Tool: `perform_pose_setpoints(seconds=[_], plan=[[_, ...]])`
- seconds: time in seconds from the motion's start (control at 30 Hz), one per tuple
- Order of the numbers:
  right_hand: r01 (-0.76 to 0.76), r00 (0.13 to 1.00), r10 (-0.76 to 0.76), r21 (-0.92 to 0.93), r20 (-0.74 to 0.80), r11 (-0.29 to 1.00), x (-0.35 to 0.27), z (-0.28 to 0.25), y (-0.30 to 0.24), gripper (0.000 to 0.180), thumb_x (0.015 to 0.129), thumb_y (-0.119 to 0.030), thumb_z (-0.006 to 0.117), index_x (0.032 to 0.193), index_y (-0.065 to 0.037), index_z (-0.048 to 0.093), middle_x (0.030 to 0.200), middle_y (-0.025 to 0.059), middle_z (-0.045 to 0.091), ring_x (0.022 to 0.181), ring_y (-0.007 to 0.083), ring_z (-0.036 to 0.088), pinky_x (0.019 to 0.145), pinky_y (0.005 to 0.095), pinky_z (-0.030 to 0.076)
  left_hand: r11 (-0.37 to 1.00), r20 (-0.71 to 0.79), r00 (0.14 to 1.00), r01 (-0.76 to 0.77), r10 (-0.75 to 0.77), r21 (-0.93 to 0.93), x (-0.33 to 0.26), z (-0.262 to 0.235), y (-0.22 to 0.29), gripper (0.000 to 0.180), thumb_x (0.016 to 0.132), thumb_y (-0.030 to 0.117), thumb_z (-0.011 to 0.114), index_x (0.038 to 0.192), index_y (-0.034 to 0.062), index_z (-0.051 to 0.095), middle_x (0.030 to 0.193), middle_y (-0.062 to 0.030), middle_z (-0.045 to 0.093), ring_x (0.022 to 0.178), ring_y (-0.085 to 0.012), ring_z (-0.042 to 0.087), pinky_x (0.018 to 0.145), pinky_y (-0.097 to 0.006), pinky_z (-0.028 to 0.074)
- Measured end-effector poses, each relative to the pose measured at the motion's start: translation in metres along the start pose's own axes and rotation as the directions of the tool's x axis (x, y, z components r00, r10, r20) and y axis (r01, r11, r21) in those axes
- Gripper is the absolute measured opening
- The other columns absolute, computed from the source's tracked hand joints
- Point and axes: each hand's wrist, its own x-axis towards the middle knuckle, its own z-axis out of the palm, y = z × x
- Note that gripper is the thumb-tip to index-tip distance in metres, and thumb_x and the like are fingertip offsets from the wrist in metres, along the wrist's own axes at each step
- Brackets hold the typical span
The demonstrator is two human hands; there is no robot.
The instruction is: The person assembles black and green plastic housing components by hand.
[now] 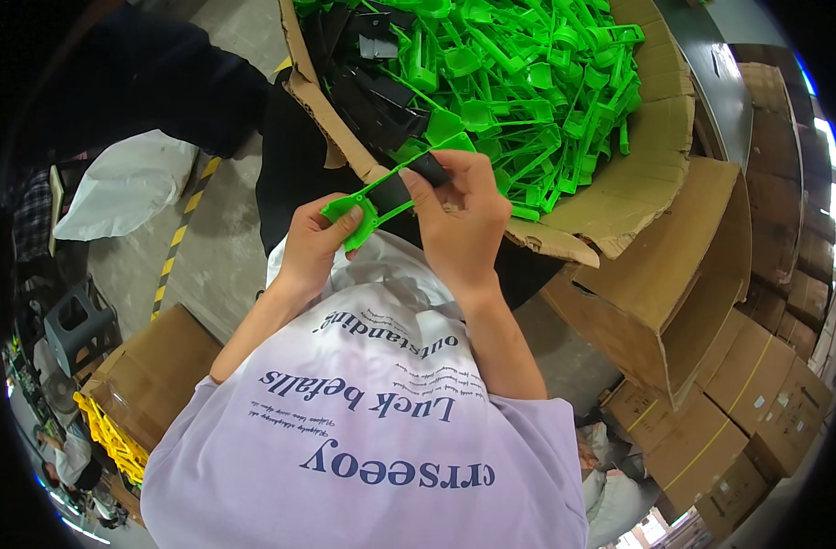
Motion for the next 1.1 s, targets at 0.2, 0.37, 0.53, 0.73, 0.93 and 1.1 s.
perform_pose_setpoints(seconds=[0.2,0.37,0.53,0.73,0.93,1.1], plan=[[0.367,0.913,-0.398,-0.251,-0.087,0.896,-0.008,0.009,0.004,0.024,0.074,0.003,0.074,0.092,0.001,0.059,0.075,0.0102,0.064,0.055,0.0126,0.06,0.05,0.0231,0.047,0.998,0.006,0.998,0.066,-0.066,-0.007,0.001,0.006,0.006,0.015,0.09,0.015,0.061,0.09,-0.0007,0.062,0.069,-0.0039,0.06,0.054,-0.0083,0.051,0.048,-0.022,0.04],[0.58,0.768,-0.638,-0.357,-0.06,0.732,-0.008,0.009,-0.004,0.02,0.07,0.007,0.073,0.085,0.003,0.06,0.068,0.0094,0.061,0.05,0.0161,0.055,0.047,0.026,0.044,0.995,-0.023,0.995,0.096,-0.096,-0.037,0.0,0.007,0.008,0.013,0.09,0.011,0.059,0.089,-0.0016,0.061,0.072,-0.0073,0.062,0.054,-0.0098,0.053,0.047,-0.023,0.042],[0.469,0.852,-0.52,-0.355,-0.059,0.809,-0.013,0.011,-0.007,0.019,0.071,0.006,0.074,0.081,0.001,0.058,0.063,0.0079,0.058,0.046,0.016,0.051,0.043,0.026,0.04,0.994,-0.03,0.995,0.089,-0.091,-0.055,0.0,0.009,0.006,0.012,0.09,0.011,0.059,0.089,-0.0014,0.061,0.071,-0.0072,0.062,0.054,-0.0099,0.053,0.047,-0.023,0.042],[0.381,0.901,-0.431,-0.396,-0.042,0.835,-0.018,0.011,-0.011,0.018,0.073,0.001,0.074,0.079,-0.002,0.057,0.056,0.0054,0.055,0.041,0.0126,0.047,0.041,0.0247,0.037,0.993,-0.089,0.992,0.078,-0.085,-0.085,-0.001,0.01,-0.005,0.01,0.09,0.009,0.058,0.088,-0.0006,0.061,0.071,-0.0069,0.062,0.053,-0.0091,0.052,0.046,-0.022,0.041],[0.207,0.959,-0.247,-0.249,-0.142,0.946,-0.012,0.013,-0.011,0.017,0.077,-0.002,0.073,0.079,-0.003,0.056,0.052,0.0055,0.051,0.039,0.01,0.044,0.04,0.024,0.034,0.997,-0.139,0.988,0.057,-0.064,-0.053,-0.001,0.015,-0.004,0.009,0.09,0.008,0.057,0.087,0.0013,0.062,0.07,-0.006,0.063,0.052,-0.0077,0.051,0.044,-0.022,0.039],[0.452,0.855,-0.518,-0.466,-0.014,0.76,-0.019,0.018,-0.018,0.017,0.074,0.002,0.073,0.077,-0.003,0.056,0.053,0.0064,0.051,0.041,0.0153,0.047,0.04,0.0269,0.036,0.997,-0.166,0.983,0.071,-0.076,-0.036,0.0,0.016,-0.005,0.01,0.09,0.008,0.057,0.086,0.0013,0.062,0.068,-0.0049,0.062,0.05,-0.0076,0.05,0.043,-0.022,0.039]])
